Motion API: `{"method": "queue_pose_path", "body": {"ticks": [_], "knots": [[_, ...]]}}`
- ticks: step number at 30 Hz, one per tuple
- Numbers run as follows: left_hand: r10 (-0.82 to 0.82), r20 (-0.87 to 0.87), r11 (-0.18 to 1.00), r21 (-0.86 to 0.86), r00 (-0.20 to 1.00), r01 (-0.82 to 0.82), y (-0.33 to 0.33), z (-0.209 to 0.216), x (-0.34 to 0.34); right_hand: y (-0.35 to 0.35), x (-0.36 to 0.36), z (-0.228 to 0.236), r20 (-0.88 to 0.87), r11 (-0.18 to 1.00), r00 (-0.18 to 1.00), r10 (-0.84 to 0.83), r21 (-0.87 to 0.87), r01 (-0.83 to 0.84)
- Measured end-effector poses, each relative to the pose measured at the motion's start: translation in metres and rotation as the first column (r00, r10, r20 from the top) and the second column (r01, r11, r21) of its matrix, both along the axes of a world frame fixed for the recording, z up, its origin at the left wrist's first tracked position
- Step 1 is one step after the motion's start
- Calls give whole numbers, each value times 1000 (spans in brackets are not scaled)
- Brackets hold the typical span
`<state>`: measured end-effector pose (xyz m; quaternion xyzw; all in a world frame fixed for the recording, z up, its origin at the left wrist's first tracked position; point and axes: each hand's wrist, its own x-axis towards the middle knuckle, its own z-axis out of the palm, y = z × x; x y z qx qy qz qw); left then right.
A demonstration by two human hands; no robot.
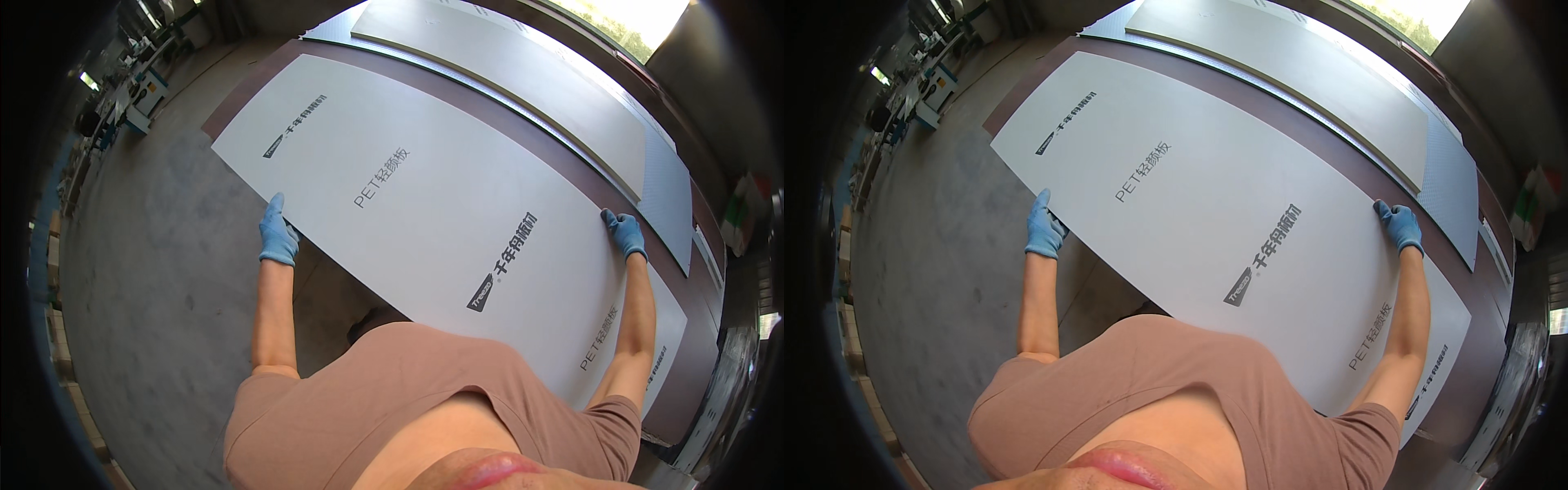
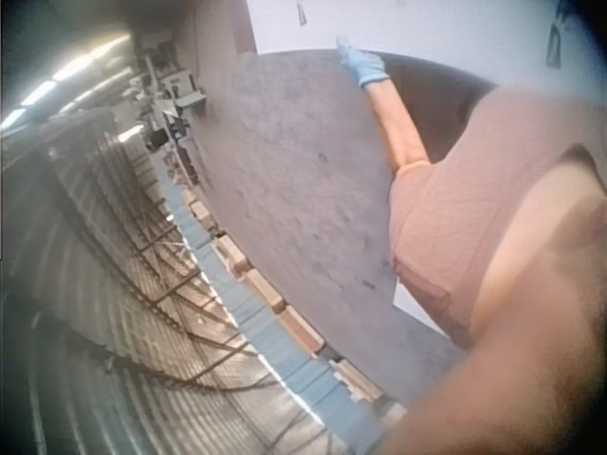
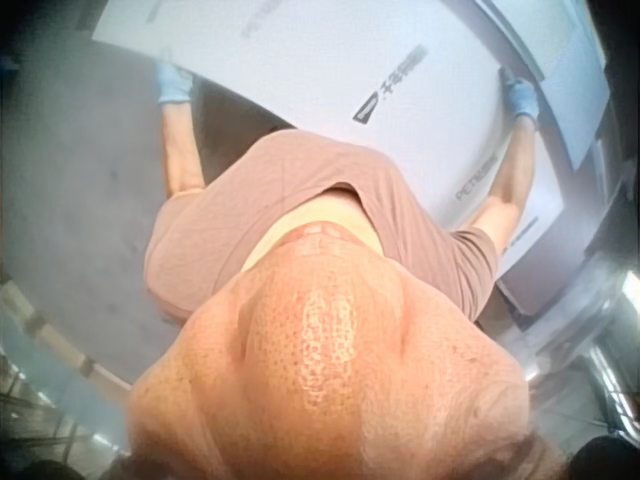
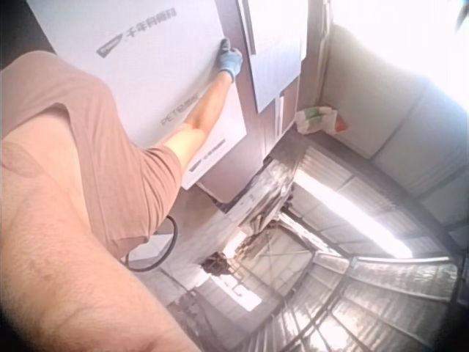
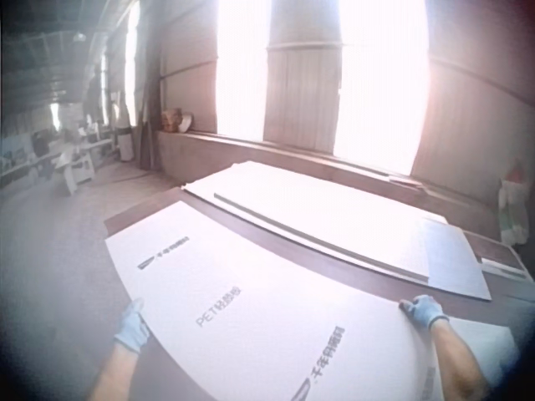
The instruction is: The person wipes a large white panel with a cloth and a spray bottle, then lifts and moves the panel to a metal rack. The person repeats the process with another panel, wiping and repositioning it.
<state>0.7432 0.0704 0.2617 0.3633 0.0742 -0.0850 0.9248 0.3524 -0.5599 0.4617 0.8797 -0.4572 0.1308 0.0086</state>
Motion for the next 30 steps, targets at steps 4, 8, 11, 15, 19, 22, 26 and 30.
{"method": "queue_pose_path", "body": {"ticks": [4, 8, 11, 15, 19, 22, 26, 30], "knots": [[44, 36, 998, 42, 998, -45, -9, 17, -13, -2, 1, 1, -12, 1000, 1000, -11, -17, 11], [23, 62, 994, 104, 998, -30, -18, 36, -23, -4, 1, 16, -88, 996, 993, -79, 22, 81], [8, 14, 979, 201, 1000, -11, -22, 47, -27, -11, 1, 26, -81, 996, 994, -76, 33, 79], [-49, 19, 968, 248, 999, 43, -20, 58, -35, -16, 1, 15, -58, 989, 987, -147, -35, 145], [-128, -4, 881, 458, 992, 116, -15, 64, -40, 0, -1, 11, -18, 980, 981, -194, -52, 193], [-199, -8, 852, 492, 980, 177, -12, 64, -34, 31, -8, 57, -177, 921, 973, -147, -383, 69], [-181, 8, 904, 394, 983, 164, -11, 60, -21, 78, -26, 191, 109, 361, 911, 398, -931, -46], [-123, 118, 957, 277, 985, 86, -25, 46, -26, 144, -39, 203, 5, 262, 755, 656, -939, -221]]}}
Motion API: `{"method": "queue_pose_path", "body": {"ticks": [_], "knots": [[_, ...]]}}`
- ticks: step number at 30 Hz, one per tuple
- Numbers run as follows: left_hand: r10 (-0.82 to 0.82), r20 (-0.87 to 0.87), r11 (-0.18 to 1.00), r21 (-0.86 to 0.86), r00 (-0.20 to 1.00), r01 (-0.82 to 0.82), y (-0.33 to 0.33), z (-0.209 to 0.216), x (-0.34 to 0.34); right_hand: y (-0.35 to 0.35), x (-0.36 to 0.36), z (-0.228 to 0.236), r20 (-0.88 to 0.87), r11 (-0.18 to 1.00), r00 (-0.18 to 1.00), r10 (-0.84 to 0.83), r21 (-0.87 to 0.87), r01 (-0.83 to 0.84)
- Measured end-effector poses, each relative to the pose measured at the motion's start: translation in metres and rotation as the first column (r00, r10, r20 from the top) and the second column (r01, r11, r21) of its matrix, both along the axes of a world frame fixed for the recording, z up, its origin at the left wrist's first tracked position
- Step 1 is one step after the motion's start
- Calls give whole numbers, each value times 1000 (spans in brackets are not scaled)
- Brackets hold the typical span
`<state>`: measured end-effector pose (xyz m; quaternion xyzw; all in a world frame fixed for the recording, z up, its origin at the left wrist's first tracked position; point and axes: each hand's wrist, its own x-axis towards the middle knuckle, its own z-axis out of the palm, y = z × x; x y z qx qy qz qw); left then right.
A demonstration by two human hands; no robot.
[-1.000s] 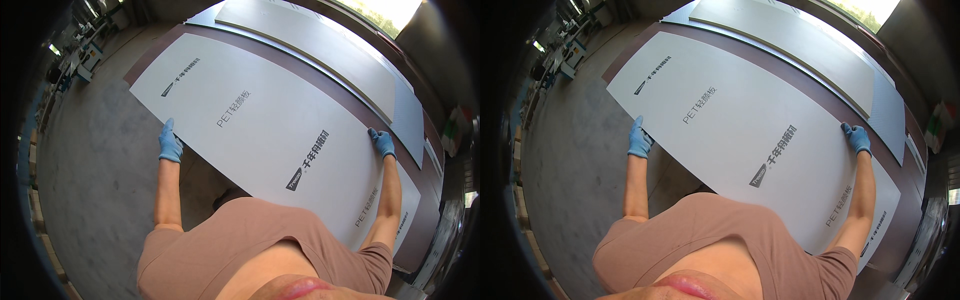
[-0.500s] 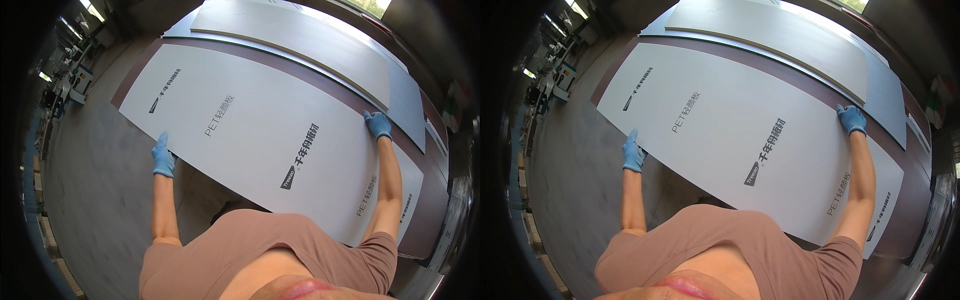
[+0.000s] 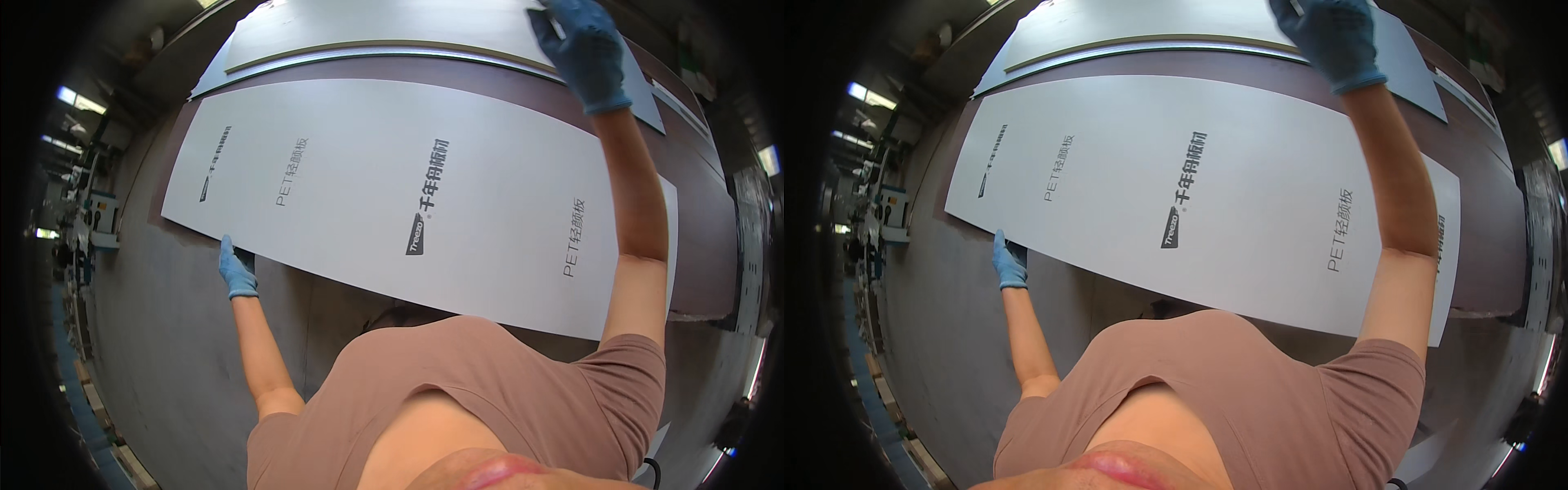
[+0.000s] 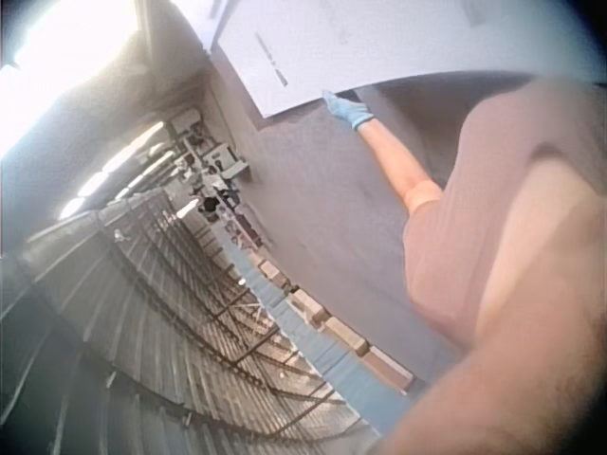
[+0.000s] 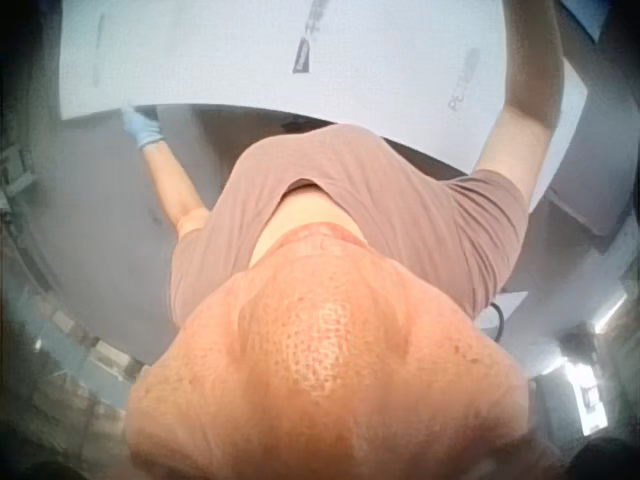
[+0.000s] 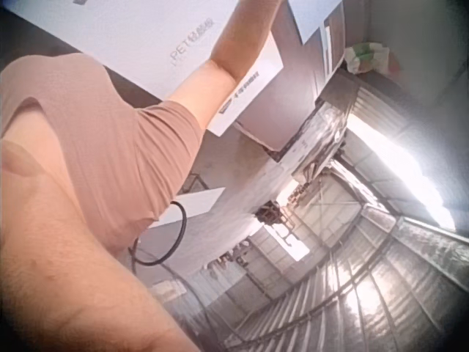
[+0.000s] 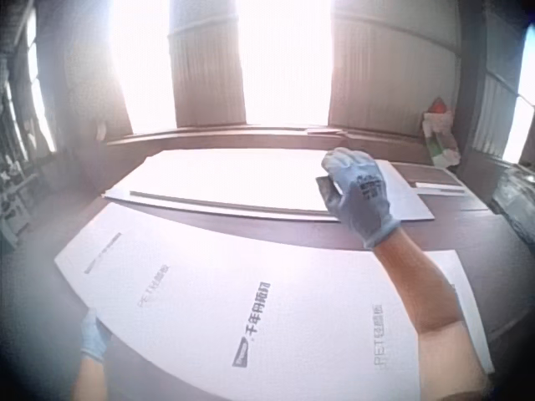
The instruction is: The person wipes a large white panel with a cloth and a spray bottle, then lifts and moves the panel to a metal rack. The person repeats the process with another panel, wiping and repositioning it.
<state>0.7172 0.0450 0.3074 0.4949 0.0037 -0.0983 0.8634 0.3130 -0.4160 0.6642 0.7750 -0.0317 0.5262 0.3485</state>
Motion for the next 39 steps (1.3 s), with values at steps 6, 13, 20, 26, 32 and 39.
{"method": "queue_pose_path", "body": {"ticks": [6, 13, 20, 26, 32, 39], "knots": [[378, 292, 831, 311, 878, -461, -39, -19, -41, 130, -82, -211, -608, 784, 727, 319, 601, 158], [362, 218, 900, 169, 906, -401, -75, -4, -55, 194, -181, -267, -588, 699, 807, 53, 599, 390], [341, 266, 856, 307, 901, -415, -87, 1, -47, 161, -195, -279, -466, 805, 878, -112, 475, 355], [314, 367, 834, 333, 876, -439, -93, 0, -54, 144, -196, -281, -500, 709, 859, -109, 566, 420], [308, 456, 806, 341, 835, -484, -98, -3, -55, 135, -198, -282, -506, 678, 861, -55, 614, 404], [319, 519, 678, 459, 793, -574, -102, -17, -34, 128, -208, -280, -537, 660, 842, -51, 615, 432]]}}
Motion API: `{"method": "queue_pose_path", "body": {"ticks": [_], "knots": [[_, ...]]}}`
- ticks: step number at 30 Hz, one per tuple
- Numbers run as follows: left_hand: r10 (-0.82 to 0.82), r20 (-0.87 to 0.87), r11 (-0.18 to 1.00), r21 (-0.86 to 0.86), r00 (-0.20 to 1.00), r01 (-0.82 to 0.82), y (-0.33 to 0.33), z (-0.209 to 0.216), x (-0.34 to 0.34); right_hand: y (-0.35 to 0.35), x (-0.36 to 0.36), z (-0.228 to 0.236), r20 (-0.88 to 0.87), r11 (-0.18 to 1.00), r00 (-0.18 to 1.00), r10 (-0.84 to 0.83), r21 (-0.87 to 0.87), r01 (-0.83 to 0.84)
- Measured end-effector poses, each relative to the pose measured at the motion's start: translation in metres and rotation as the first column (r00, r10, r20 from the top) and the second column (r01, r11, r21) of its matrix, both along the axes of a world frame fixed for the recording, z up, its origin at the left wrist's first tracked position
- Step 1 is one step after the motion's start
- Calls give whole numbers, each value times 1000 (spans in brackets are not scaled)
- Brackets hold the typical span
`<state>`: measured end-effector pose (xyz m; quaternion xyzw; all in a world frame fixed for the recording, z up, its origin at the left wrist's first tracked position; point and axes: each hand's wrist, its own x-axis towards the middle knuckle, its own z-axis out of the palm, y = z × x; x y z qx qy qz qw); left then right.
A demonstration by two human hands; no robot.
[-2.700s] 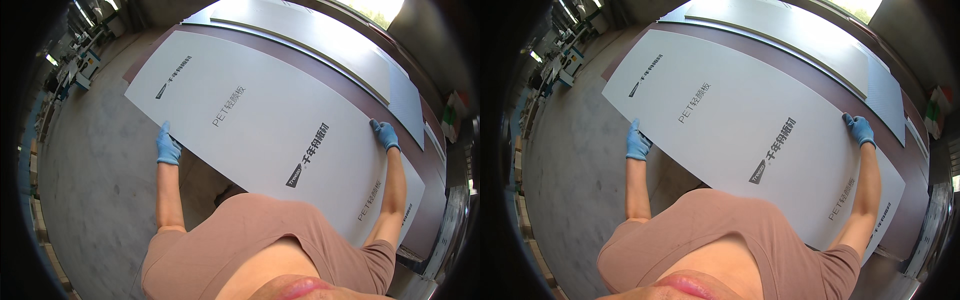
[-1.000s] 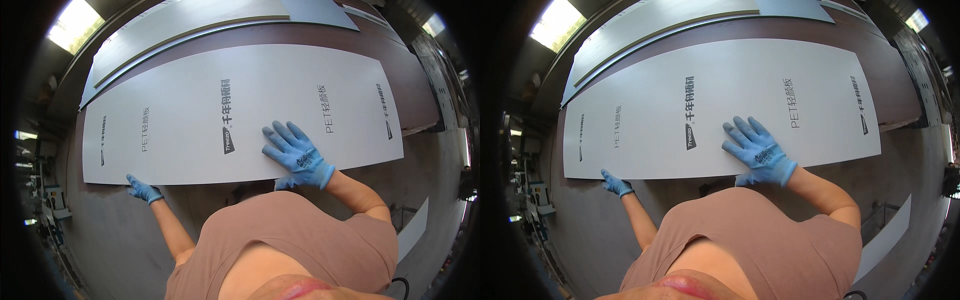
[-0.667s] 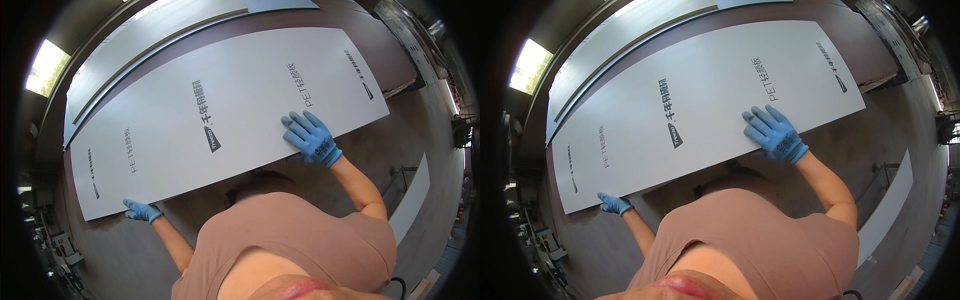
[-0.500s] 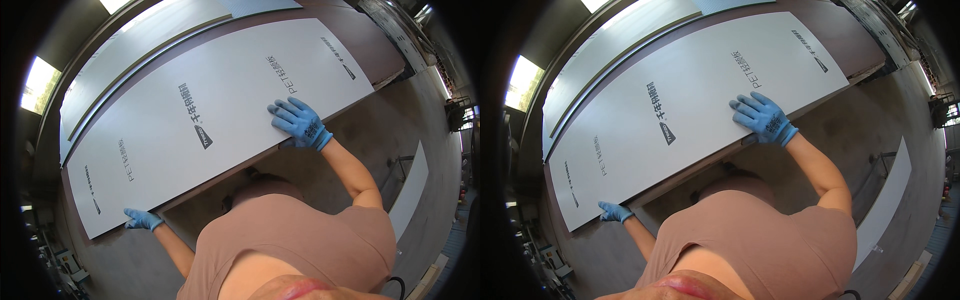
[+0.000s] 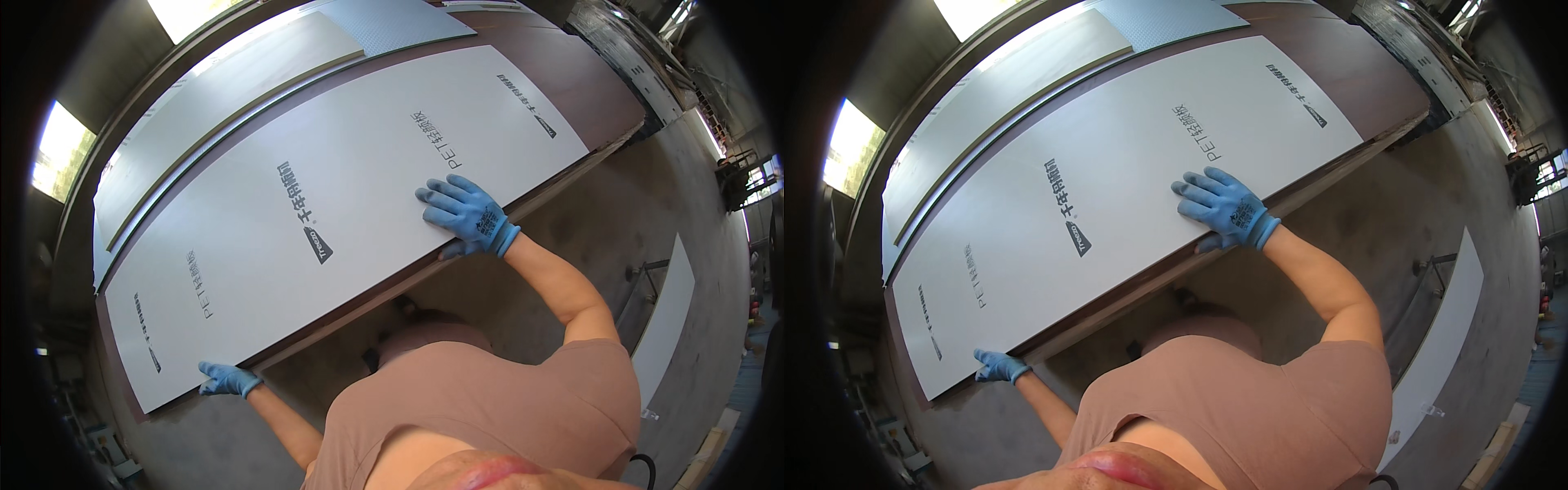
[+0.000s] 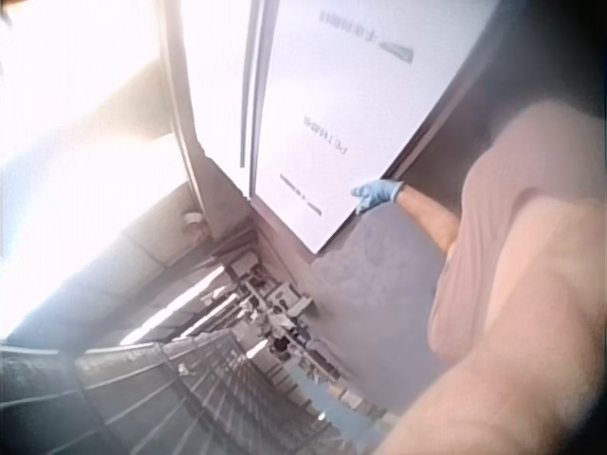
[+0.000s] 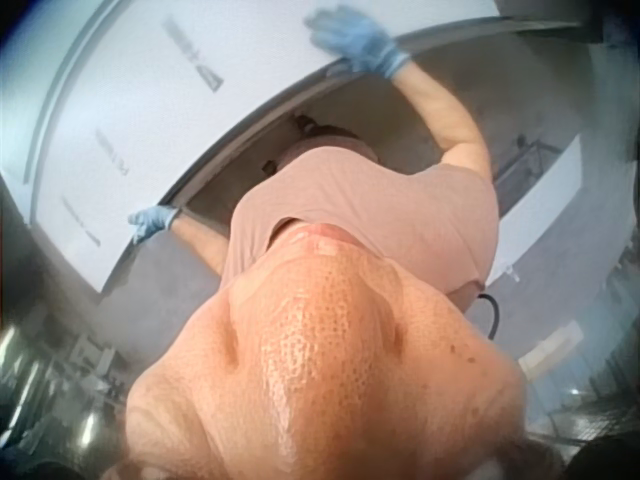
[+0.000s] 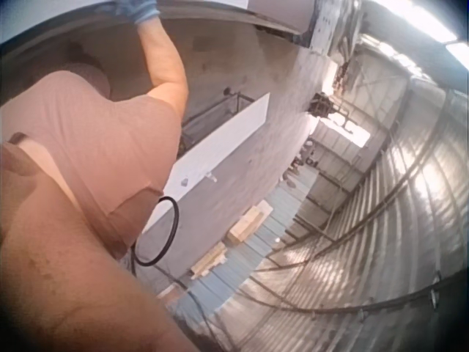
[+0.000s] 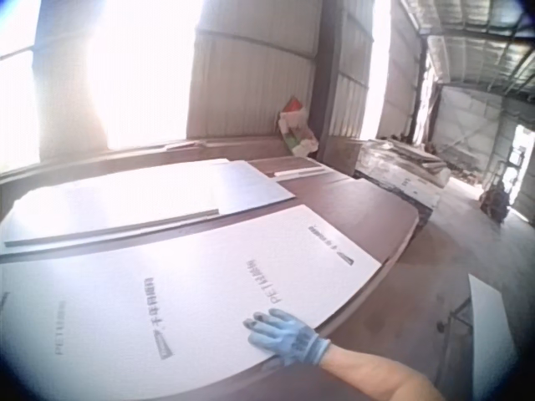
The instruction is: The person wipes a large white panel with a cloth and a spray bottle, then lifts and moves the panel to a metal rack. The person repeats the process with another panel, wiping and repositioning it.
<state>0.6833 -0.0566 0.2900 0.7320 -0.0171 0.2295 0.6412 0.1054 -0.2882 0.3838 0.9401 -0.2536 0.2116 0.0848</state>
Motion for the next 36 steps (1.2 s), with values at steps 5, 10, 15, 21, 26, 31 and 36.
{"method": "queue_pose_path", "body": {"ticks": [5, 10, 15, 21, 26, 31, 36], "knots": [[-103, -122, 989, -122, 987, 88, -11, 9, -13, -4, -3, 1, 3, 1000, 1000, -8, -23, 8], [-127, -159, 991, -68, 979, 117, -15, 30, -34, -7, -6, 1, 8, 999, 1000, -19, -32, 19], [-100, -72, 994, -43, 992, 97, 18, 23, -57, -13, -10, 8, 15, 999, 1000, 3, -32, -3], [-30, -173, 999, 16, 984, 33, 105, -49, -164, 12, 13, 15, 197, 960, 941, 276, -1, -282], [255, -380, 957, 229, 889, -176, 169, -130, -324, 73, 53, -9, 269, 675, 681, 681, 132, -726], [446, -390, 882, 343, 806, -322, 218, -174, -468, 142, 58, -52, 269, 316, 412, 870, 336, -887], [561, -652, 826, 394, 510, -404, 316, -188, -600, 243, 28, -90, 72, 132, 188, 980, 472, -872]]}}
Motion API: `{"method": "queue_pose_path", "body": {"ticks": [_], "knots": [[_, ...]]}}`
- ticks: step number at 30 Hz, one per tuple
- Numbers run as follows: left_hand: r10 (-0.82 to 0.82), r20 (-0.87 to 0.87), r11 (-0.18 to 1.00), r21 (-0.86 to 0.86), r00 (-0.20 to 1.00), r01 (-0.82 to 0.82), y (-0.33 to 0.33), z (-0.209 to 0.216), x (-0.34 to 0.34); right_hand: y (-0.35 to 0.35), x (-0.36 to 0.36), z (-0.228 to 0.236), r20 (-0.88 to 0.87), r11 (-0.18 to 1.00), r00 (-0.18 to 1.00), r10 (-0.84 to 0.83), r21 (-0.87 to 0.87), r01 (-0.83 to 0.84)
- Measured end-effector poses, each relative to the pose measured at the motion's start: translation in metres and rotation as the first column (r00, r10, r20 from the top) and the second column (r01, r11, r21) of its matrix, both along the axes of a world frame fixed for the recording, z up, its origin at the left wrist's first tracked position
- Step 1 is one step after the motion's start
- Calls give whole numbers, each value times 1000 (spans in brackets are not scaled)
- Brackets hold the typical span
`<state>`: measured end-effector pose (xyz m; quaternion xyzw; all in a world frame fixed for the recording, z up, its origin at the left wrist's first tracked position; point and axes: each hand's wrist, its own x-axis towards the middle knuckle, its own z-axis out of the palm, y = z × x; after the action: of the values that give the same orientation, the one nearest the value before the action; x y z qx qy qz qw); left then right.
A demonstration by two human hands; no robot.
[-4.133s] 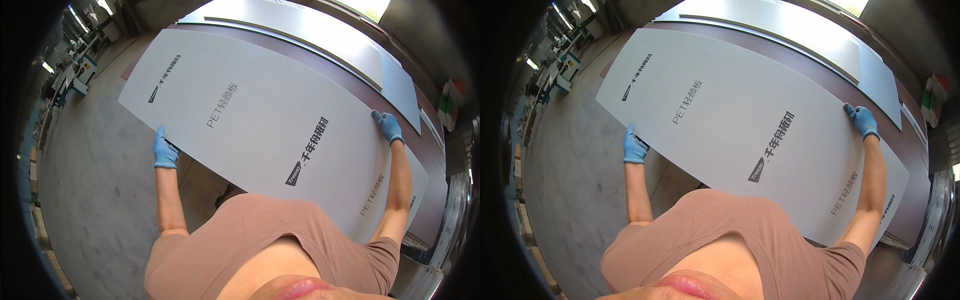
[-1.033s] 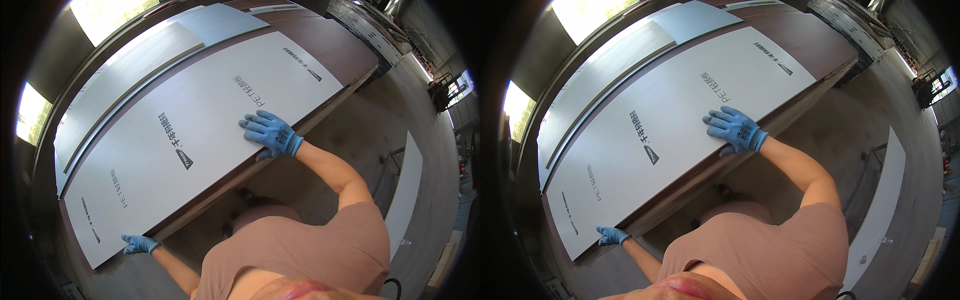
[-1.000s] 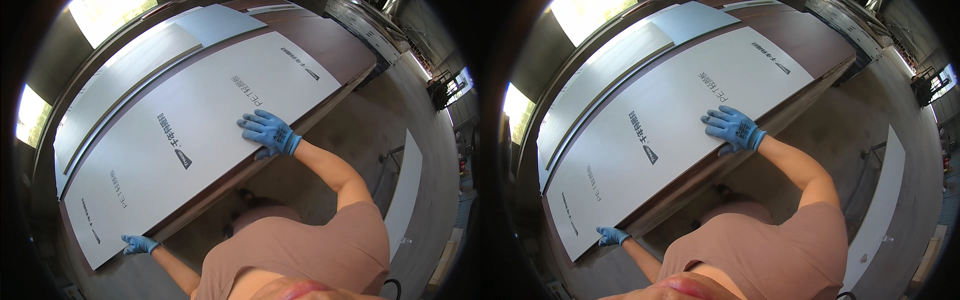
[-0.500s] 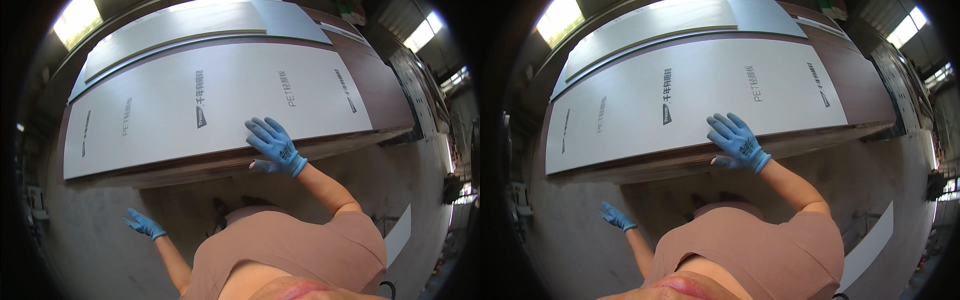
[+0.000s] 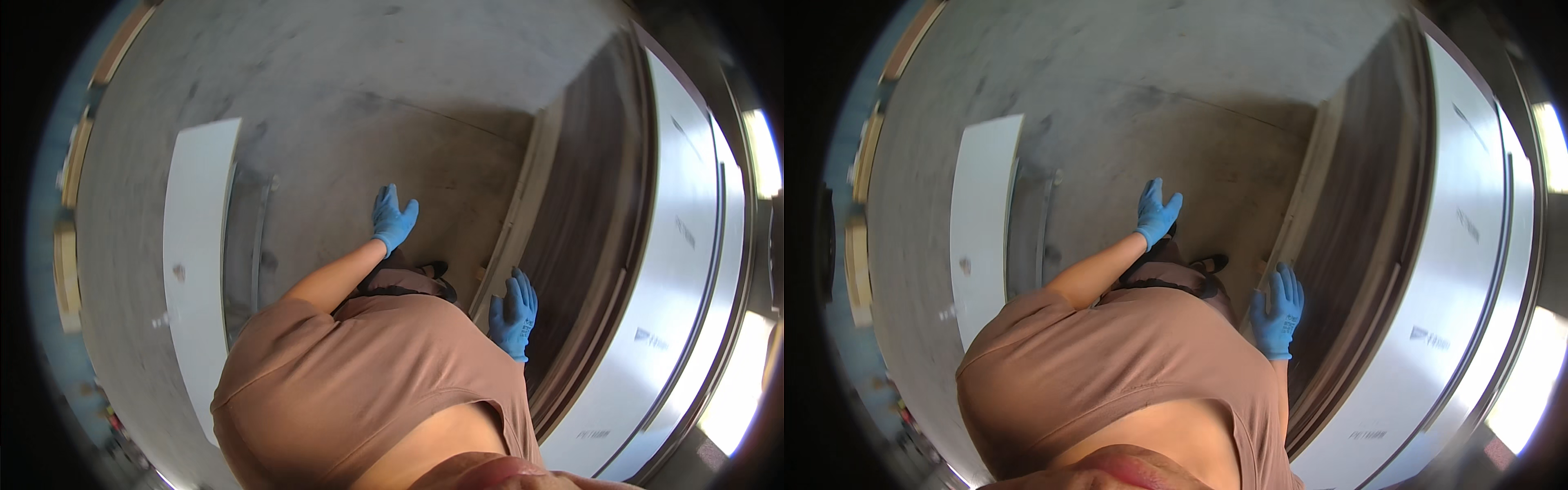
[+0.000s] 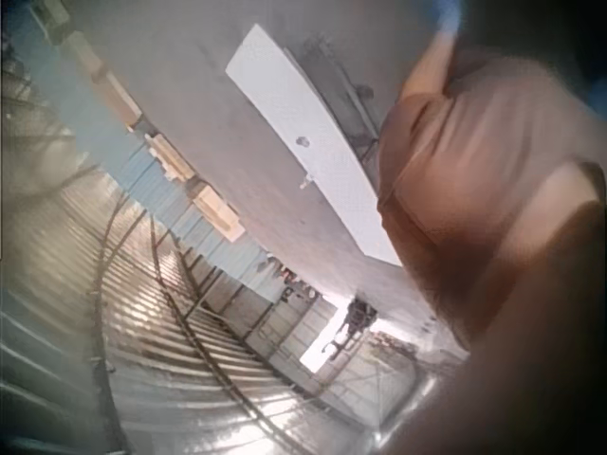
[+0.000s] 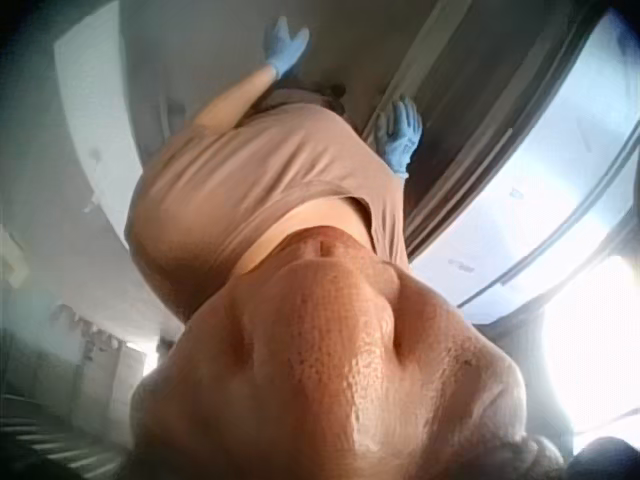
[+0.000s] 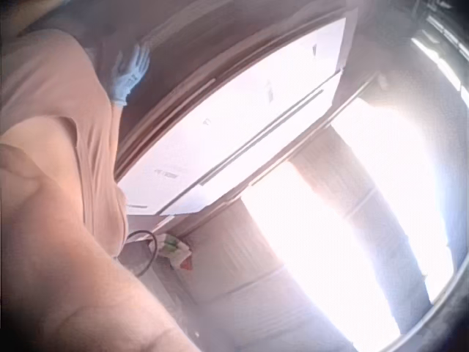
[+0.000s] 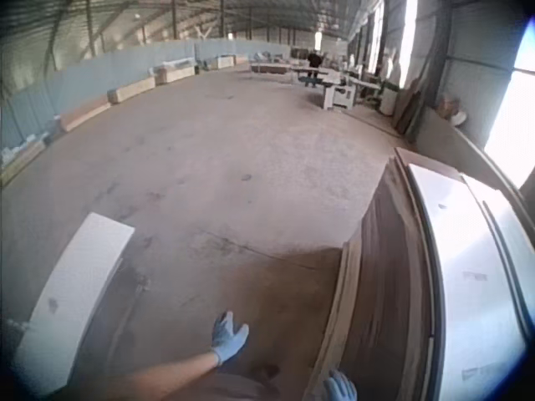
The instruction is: The person wipes a large white panel with a cloth and a spray bottle, then lifts and moves the panel to a metal rack. The person repeats the process with another panel, wiping and repositioning it.
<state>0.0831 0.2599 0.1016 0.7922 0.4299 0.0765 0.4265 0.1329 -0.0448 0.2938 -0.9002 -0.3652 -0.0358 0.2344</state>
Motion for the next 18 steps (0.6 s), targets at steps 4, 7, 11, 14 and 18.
{"method": "queue_pose_path", "body": {"ticks": [4, 7, 11, 14, 18], "knots": [[253, -30, 967, -12, 967, -253, 104, -16, -129, 104, -50, -23, -143, 966, 972, 187, -153, -209], [461, -77, 887, 13, 884, -461, 198, -30, -264, 190, -111, -40, -228, 897, 917, 326, -233, -376], [707, -147, 706, 94, 692, -702, 279, -37, -470, 292, -217, -60, -362, 812, 833, 419, -262, -522], [786, -197, 614, 137, 586, -777, 312, -41, -600, 356, -296, -78, -405, 800, 841, 359, -330, -501], [821, -257, 564, 226, 510, -794, 356, -39, -735, 430, -387, -112, -506, 753, 742, 440, -242, -612]]}}
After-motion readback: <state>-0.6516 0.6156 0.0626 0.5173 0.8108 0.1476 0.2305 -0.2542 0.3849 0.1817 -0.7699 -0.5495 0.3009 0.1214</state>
